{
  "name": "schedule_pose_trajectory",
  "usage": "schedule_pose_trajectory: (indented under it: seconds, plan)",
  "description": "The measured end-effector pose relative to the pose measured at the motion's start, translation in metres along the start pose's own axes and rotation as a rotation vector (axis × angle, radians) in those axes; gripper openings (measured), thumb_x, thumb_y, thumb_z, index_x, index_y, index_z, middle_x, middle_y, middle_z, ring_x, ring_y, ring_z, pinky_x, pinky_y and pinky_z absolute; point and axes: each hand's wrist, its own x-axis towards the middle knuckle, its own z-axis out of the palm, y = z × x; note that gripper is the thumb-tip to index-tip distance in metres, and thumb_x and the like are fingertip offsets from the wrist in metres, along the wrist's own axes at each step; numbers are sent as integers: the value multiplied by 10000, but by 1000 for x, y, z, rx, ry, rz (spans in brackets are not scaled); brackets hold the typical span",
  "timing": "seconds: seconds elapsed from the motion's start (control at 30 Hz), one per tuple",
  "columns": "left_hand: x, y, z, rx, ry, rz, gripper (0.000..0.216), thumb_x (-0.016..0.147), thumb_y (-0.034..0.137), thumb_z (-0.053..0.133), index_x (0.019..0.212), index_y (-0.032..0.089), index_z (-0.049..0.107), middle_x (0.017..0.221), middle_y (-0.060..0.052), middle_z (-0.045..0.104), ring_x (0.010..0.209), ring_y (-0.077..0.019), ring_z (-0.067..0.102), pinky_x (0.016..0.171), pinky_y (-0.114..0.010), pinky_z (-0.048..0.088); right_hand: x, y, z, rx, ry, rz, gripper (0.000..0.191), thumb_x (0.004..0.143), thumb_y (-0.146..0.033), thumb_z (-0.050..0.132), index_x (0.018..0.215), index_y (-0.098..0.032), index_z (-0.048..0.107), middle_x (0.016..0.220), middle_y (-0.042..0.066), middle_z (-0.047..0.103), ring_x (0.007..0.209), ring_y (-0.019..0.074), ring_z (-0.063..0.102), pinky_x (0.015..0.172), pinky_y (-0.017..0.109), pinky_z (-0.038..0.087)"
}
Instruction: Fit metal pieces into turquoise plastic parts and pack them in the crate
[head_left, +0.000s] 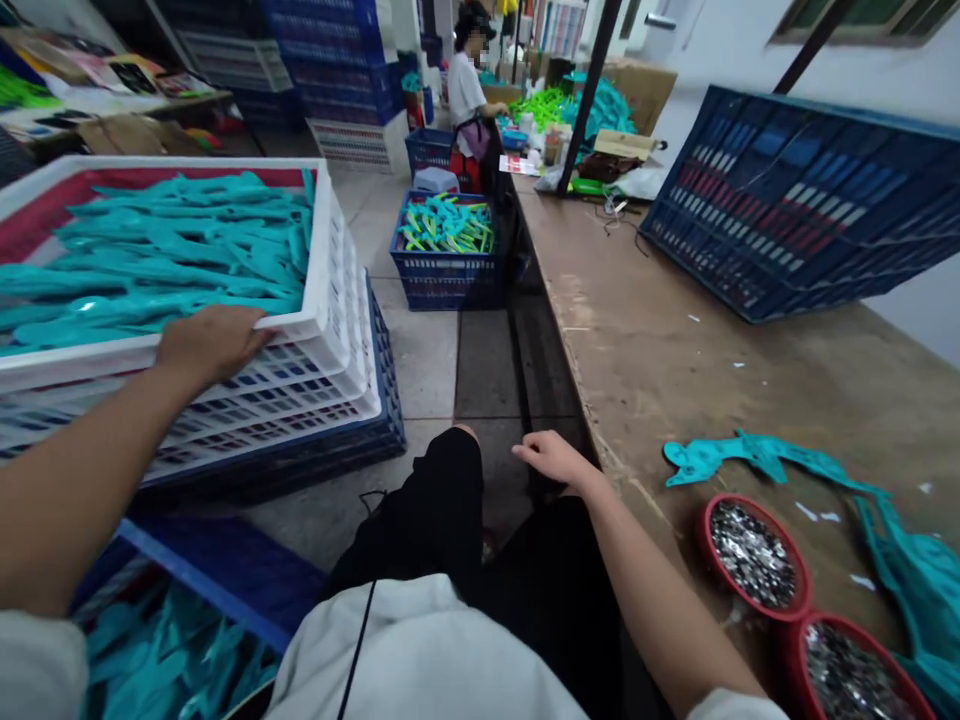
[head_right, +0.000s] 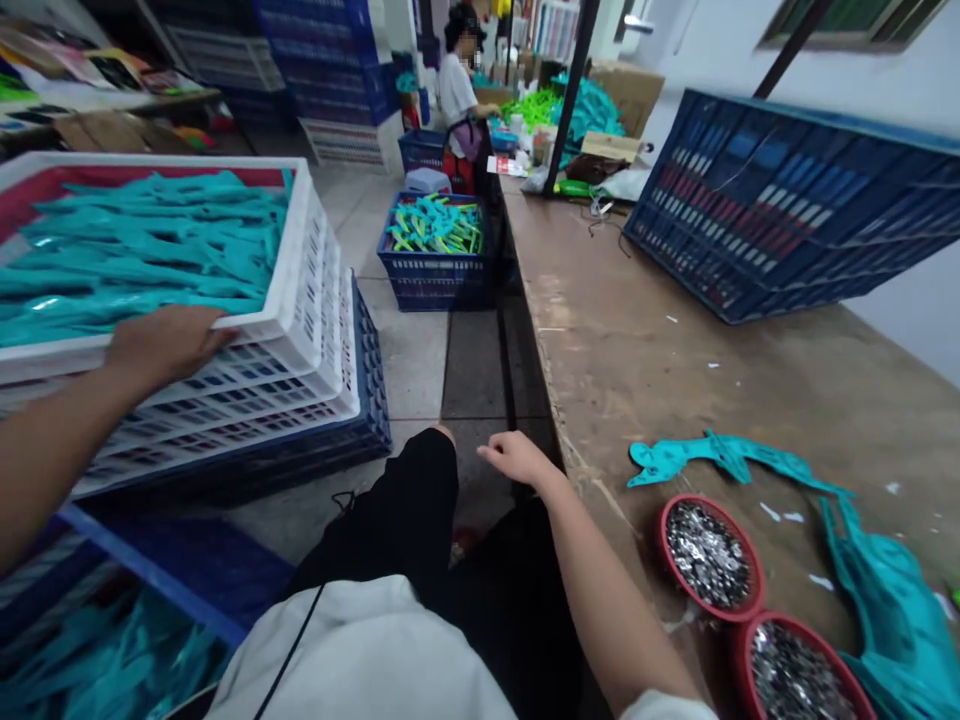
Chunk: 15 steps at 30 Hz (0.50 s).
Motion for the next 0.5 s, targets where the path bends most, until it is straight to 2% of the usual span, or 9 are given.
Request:
schedule_pose_trajectory:
  seconds: [0.13,0.2,0.33,0.5]
  plan:
    - [9,10,6,85,23,-126,916,1221,695,252,1479,-19,765,1650,-297,710,1518,-408,625,1283,-840,492,9,-1,6,-50,-114,-12,355,1147,-391,806,841,-213,783,952,83,843,940,227,764,765,312,379]
    - [14,12,5,110,35,-128,1010,1213,748,187,1490,-36,759,1647,-316,706,1516,-428,633,1265,-845,500,18,-5,3,-43,-140,-32,325,1192,-418,764,954,-218,858,1047,100,886,997,234,796,780,313,388]
    - [27,27,1,137,13,-137,994,1235,726,170,1476,-42,753,1674,-291,699,1543,-404,621,1291,-797,492,27,-10,-1,-55,-179,8,354,1240,-473,695,1096,-220,898,1190,132,914,1100,272,835,773,339,382]
    - [46,72,-4,141,59,-92,988,1287,684,150,1495,-104,710,1669,-311,692,1591,-435,605,1311,-771,480,25,-9,6,-51,-282,20,317,1215,-482,718,1177,-236,915,1239,148,915,1128,304,854,764,356,408]
